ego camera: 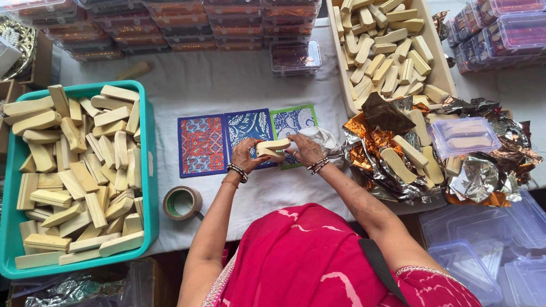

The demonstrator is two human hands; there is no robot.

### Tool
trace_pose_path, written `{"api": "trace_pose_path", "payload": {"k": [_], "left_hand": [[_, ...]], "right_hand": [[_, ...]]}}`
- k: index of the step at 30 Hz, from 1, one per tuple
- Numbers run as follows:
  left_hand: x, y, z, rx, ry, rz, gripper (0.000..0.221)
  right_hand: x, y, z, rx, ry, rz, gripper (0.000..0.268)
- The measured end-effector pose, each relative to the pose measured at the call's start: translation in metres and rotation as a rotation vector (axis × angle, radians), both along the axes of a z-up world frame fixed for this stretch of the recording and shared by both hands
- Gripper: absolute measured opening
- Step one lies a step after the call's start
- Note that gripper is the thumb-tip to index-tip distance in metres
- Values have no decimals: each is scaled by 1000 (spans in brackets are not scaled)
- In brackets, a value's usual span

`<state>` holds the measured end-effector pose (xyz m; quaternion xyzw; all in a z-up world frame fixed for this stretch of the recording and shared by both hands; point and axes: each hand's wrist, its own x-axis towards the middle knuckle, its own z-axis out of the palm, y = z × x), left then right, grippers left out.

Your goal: The person cleans small wooden blocks with a cloth and wraps them in metallic foil for packaging.

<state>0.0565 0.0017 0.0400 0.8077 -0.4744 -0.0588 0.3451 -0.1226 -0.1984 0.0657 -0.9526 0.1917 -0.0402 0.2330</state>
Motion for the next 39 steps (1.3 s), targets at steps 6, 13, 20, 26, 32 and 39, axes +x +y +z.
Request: {"api": "trace_pose_path", "payload": {"k": [6,13,20,26,32,39], "left_hand": [[6,26,2,390,126,11,60],[1,29,-17,343,94,75,68],[-6,4,-8,200,-57,101,65],[-14,-10,-38,274,-23,97,67],[-9,-7,-64,193,-20,106,78],[-11,14,-34,97,281,135,122]], "right_hand": [[3,24,-20,-108,31,103,49],[10,39,-2,-128,-81,239,74],[18,19,16,-237,-175,146,67],[6,10,-28,-139,-95,59,72],[6,9,-7,-57,26,49,83],[-34,-27,22,-55,-242,-18,61]]}}
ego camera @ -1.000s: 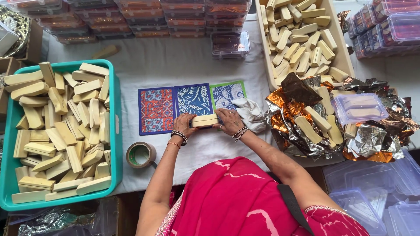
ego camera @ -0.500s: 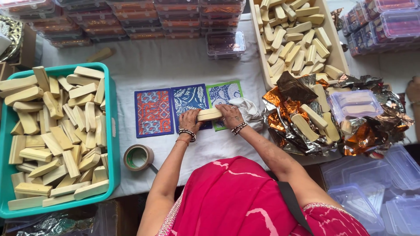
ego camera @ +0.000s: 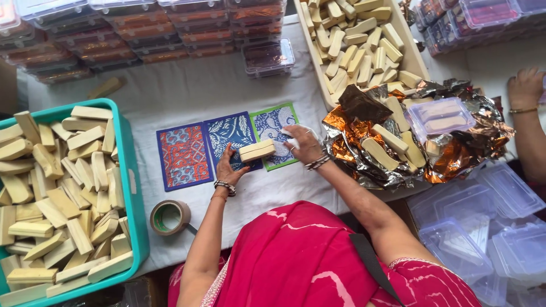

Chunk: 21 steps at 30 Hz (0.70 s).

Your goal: The person cleans small wooden blocks with a cloth and wraps them in metallic foil for packaging.

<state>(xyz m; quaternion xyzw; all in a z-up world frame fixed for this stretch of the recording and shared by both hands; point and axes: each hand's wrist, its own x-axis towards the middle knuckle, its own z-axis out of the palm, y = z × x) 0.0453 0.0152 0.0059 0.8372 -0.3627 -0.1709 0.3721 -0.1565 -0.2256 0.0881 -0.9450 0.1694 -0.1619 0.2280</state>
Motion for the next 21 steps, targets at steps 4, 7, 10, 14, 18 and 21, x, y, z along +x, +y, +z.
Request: {"api": "trace_pose_path", "payload": {"k": [4,7,10,14,18,21], "left_hand": [[6,10,-18,-126,135,29,116],[10,11,-26,-158,209,48,107],[9,11,-22,-139,259,71,100],[8,11,-23,-129,270,82,92],[10,10,-29,-121,288,69,85],[10,11,-29,-117,285,67,81]], "right_hand": [[-38,-58,36,-95,-290,-223,40],[-61,-119,42,-143,-250,-510,35],[-82,-165,34,-125,-75,-751,40],[-105,-184,38,-66,144,-841,55],[-123,-200,27,106,274,-855,41],[-131,-196,39,152,210,-807,23]]}}
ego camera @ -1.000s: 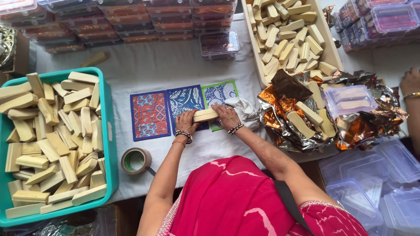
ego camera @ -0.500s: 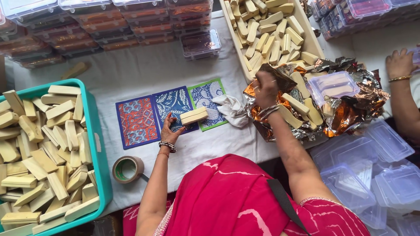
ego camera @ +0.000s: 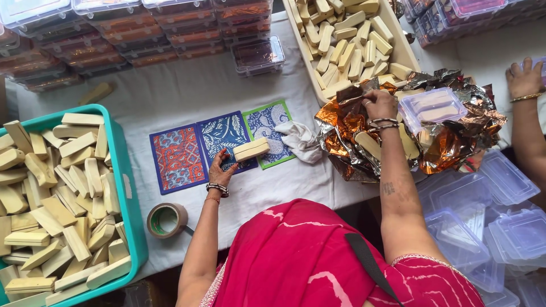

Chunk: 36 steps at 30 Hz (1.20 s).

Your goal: The person cleans small wooden blocks with a cloth and wraps them in metallic foil for packaging.

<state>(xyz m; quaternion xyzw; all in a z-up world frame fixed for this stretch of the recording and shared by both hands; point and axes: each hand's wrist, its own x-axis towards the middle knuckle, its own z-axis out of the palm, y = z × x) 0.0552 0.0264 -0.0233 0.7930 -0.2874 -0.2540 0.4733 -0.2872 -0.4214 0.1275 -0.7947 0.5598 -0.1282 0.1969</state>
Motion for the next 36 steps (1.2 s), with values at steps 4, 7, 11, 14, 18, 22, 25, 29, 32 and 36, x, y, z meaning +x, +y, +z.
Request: {"api": "trace_pose_path", "payload": {"k": [4,7,11,14,18,22,25,29,32,36], "left_hand": [[-1,0,-4,12,-50,9,73],[-1,0,-1,17,-50,14,70],[-2,0,-1,8,-20,23,69],[-2,1,1,7,-43,18,67],[-2,-2,3,-2,-69,18,65],[-9,-9,16,-17,-27,163,51],[-15,-19,17,-258,7,195,51],[-31,-27,87,-575,600,105,66],[-17,-35,-4,-504,534,153,55],[-3,-30,-42,-710,321,293,78]], "right_hand": [[-4,6,23,-38,-285,-33,18],[1,9,38,-97,-456,-94,16],[16,21,52,-295,-711,-171,14],[40,36,49,-437,-765,-161,14],[85,93,58,-320,-806,-120,13],[128,164,72,-713,-647,460,9],[155,204,46,-757,-614,708,7],[175,248,-4,-699,-496,985,9],[177,266,-28,-649,-343,1152,13],[179,264,-50,-570,-273,1162,22]]}}
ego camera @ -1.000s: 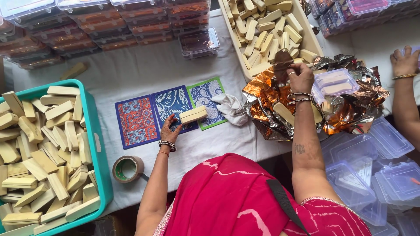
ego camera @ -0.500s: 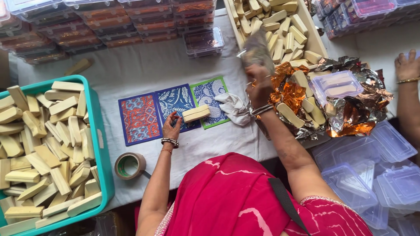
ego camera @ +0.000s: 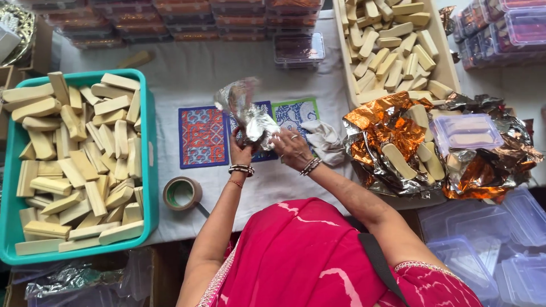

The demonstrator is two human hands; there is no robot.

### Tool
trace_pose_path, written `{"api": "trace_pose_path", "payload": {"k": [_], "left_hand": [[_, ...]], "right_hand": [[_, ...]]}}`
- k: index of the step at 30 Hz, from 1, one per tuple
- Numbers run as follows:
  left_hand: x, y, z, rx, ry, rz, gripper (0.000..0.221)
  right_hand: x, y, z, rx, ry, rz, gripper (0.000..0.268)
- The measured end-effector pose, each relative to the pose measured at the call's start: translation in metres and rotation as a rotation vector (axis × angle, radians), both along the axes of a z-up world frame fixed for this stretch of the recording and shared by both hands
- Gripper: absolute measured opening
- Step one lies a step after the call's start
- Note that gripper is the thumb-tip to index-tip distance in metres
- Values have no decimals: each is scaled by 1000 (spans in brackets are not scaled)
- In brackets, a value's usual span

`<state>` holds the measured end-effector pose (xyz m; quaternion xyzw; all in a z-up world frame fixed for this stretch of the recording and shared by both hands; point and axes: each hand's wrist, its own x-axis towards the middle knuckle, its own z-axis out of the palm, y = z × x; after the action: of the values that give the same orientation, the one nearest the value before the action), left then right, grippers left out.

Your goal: The person cleans small wooden blocks with a cloth and wraps them in metallic foil for packaging.

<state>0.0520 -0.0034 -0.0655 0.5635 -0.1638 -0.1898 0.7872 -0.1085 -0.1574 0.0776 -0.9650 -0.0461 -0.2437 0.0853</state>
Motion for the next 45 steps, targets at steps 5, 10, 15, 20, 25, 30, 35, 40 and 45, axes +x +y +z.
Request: {"api": "trace_pose_path", "payload": {"k": [5,10,15,20,25,30,35,40,45], "left_hand": [[18,29,46,566,-23,154,73],[33,40,12,149,300,147,66],[30,40,23,173,388,171,61],[26,32,46,80,423,54,54],[20,15,15,22,189,-73,53],[3,12,32,137,145,-165,51],[12,17,13,139,203,-178,53],[14,23,65,373,237,62,47],[-13,24,135,413,-359,516,54]], "right_hand": [[-31,-52,-76,-111,203,-425,48],[-85,-107,-143,-5,224,-508,38],[-95,-139,-206,575,46,-580,51],[-49,-79,-72,56,113,-751,49],[8,-23,-24,464,115,-453,61],[46,-4,-28,1225,299,-413,67],[49,-8,-35,1787,315,-317,49],[48,-21,-60,1897,274,-426,41],[49,-20,-66,1836,208,-525,36]]}}
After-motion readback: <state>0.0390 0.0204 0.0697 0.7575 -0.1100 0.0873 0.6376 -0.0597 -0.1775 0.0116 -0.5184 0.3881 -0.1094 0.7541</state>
